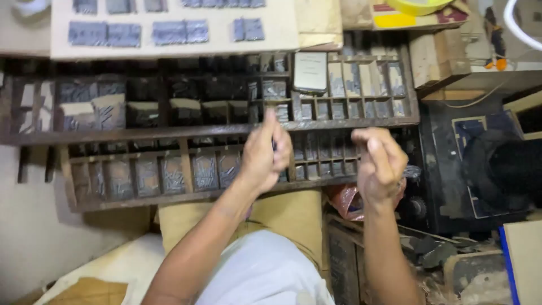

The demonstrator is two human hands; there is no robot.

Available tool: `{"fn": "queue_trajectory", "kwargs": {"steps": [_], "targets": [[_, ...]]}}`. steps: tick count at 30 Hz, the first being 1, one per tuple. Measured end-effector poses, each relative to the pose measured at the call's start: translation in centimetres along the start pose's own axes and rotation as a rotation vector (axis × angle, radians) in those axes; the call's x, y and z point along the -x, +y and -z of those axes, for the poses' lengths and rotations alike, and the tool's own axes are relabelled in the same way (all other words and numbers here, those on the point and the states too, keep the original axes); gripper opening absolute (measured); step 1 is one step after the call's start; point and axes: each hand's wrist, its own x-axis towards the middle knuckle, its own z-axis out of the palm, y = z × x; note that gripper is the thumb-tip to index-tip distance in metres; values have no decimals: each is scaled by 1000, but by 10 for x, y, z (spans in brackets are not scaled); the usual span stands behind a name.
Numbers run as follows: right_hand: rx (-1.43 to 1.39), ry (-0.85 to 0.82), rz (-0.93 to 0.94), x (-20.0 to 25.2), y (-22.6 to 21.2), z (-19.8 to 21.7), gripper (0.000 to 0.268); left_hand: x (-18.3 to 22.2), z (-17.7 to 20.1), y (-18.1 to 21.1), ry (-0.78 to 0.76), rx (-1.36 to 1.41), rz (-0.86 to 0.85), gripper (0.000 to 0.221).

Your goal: Sorting and arranging individual metal type characters into a compartmentalized wooden type case.

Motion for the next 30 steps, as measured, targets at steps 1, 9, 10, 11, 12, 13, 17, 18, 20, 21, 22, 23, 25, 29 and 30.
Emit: {"fn": "queue_trajectory", "kwargs": {"steps": [1, 9, 10, 11, 12, 13, 17, 18, 20, 21, 22, 23, 25, 29, 30], "targets": [[-1, -5, -5, 19, 23, 13, 23, -5, 29, -34, 7, 2, -1, 54], [262, -76, -146, 81, 65, 15, 13, -42, 104, -115, -64, -1185, -955, 29], [260, -78, -124, 71, 57, 10, 13, -36, 102, -110, -65, -1179, -978, 29], [337, -61, -40, 61, 50, 3, 11, -32, 100, -104, -80, -1165, -998, 23], [412, -42, 45, 50, 44, -4, 10, -28, 99, -98, -96, -1152, -1018, 19], [412, -44, 50, 33, 37, -13, 10, -30, 103, -103, -93, -1151, -1024, 19], [803, -81, 537, -38, 30, -44, 15, -26, 113, -98, -42, -1054, -862, 13], [919, -117, 646, -55, 32, -50, 28, -18, 113, -92, -24, -1032, -826, 13], [974, -154, 578, -61, 26, -55, 36, 3, 115, -70, -2, -1034, -794, 13], [1017, -199, 524, -69, 23, -61, 45, 10, 115, -57, 34, -1035, -776, 13], [1016, -201, 530, -72, 25, -61, 45, 14, 126, -47, 37, -1032, -781, 13], [1041, -216, 474, -73, 26, -61, 45, 20, 138, -39, 125, -994, -718, 11], [1064, -239, 417, -74, 28, -62, 46, 35, 158, -18, 221, -951, -651, 11], [1081, -253, 342, -71, 23, -69, 43, 62, 182, 33, 510, -458, -398, 30], [1092, -255, 316, -71, 22, -71, 45, 66, 185, 44, 576, -252, -376, 40]]}}
